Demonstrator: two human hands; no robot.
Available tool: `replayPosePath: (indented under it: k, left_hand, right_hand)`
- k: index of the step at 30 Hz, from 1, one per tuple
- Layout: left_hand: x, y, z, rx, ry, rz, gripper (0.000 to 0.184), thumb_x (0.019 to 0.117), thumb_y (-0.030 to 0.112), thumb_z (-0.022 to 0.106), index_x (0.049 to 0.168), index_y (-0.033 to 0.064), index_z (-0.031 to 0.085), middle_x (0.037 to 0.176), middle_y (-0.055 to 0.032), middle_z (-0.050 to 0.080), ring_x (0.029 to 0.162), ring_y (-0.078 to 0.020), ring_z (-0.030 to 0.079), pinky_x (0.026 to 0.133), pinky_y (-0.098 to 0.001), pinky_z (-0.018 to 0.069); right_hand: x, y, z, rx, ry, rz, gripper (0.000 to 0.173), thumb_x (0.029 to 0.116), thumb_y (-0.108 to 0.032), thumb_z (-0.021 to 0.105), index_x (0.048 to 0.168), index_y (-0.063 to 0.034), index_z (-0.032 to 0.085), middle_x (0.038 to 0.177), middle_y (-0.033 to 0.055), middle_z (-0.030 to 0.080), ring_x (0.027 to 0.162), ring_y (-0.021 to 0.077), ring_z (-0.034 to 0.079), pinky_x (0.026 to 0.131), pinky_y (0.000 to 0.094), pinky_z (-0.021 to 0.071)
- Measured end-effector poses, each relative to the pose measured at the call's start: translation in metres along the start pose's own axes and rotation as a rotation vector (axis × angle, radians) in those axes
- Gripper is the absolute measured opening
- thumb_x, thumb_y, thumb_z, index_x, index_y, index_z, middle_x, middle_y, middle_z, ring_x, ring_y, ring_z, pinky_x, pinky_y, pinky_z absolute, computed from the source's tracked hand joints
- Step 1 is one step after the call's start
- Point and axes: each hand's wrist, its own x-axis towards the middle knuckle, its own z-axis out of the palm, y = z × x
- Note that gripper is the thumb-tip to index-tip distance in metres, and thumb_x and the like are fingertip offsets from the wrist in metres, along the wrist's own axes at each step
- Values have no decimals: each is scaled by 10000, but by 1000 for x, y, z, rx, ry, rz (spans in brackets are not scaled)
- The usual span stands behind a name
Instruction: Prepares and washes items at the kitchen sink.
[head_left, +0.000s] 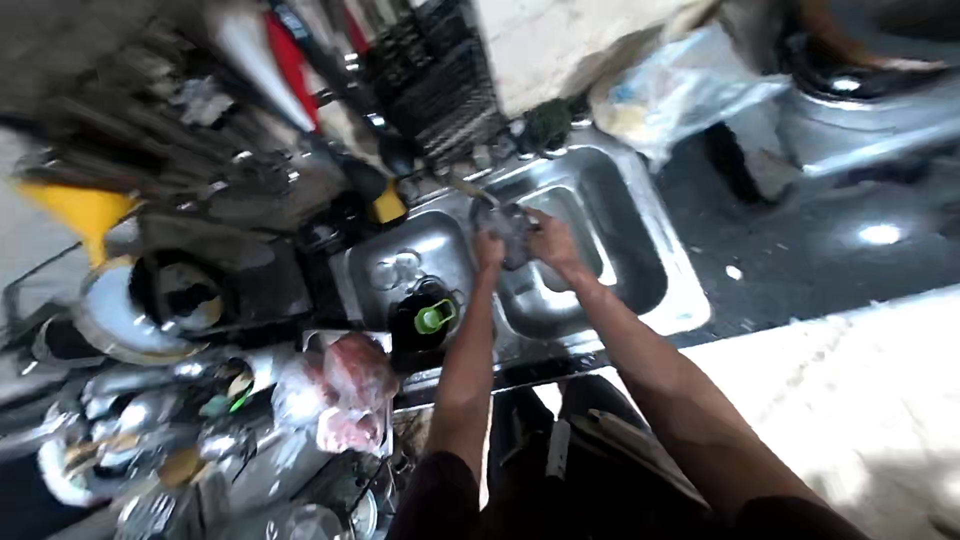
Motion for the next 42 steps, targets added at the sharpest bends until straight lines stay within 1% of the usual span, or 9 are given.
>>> replayPosePath:
  k: [2,5,9,14,21,28,32,39,42]
  left_hand:
    - [-23,7,-7,-92,19,-29,592,1029,132,531,1571,17,320,1437,-279,538,1308,-399,559,1084,-544,478]
    - [-56,21,-27,-91,86,-85,612,1012,201,591,1571,135,350,1354,-253,606,1178,-429,634,934,-612,546]
    - [-36,12,-44,-20,21,-107,512,999,206,609,1470,54,475,1278,-258,647,1155,-422,650,925,-621,547]
    - [-2,-10,-30,131,-133,245,584,899,117,787,1426,23,553,1330,-246,635,1238,-389,617,1051,-573,499]
    - [21,-18,4,290,-102,338,326,1034,118,538,1314,-22,629,1278,-239,665,1219,-371,636,1065,-547,498]
    - [2,-38,-5,-401,56,-35,574,941,50,637,1492,41,475,1384,-260,571,1171,-383,617,914,-562,552]
    - [-19,-17,-13,-266,210,-9,566,891,12,637,1445,31,520,1359,-230,610,1241,-355,602,1009,-558,518]
    - [-35,21,-33,274,398,19,443,1026,443,524,1345,157,638,1339,-120,637,1143,-320,654,925,-580,538]
    - [-27,18,-35,168,353,1,483,1053,425,494,1414,113,569,1330,-158,639,1185,-339,635,989,-580,506]
  right_hand:
    - [7,9,-1,9,-61,-27,373,1027,-184,595,1390,-107,621,1197,283,682,1076,509,653,894,727,483]
    - [31,23,26,95,-237,71,329,994,-250,654,1212,-5,678,1161,292,666,1069,460,639,904,698,482]
    - [22,1,30,63,-359,208,374,998,-233,622,1285,7,614,1206,263,644,1030,374,661,857,600,546]
    - [-7,-31,-9,-135,-297,86,435,1027,-235,580,1428,-68,567,1279,323,618,1130,483,635,922,678,501]
    - [-3,-12,-23,-172,-125,-38,331,1014,-263,580,1316,-204,702,1214,207,708,1107,444,670,909,708,500]
    - [17,15,9,70,64,-116,326,1022,-93,524,1293,-130,700,1209,164,723,1122,348,690,986,600,523]
    - [26,26,36,199,82,-10,313,1016,-171,612,1307,-65,661,1195,182,713,1107,344,689,996,560,530]
    - [29,20,65,69,-136,-2,323,984,-112,595,1291,-33,658,1248,260,665,1154,436,647,975,641,509]
    - [25,15,61,145,-191,86,292,1064,-203,481,1221,-39,665,1077,216,700,840,329,725,762,534,604]
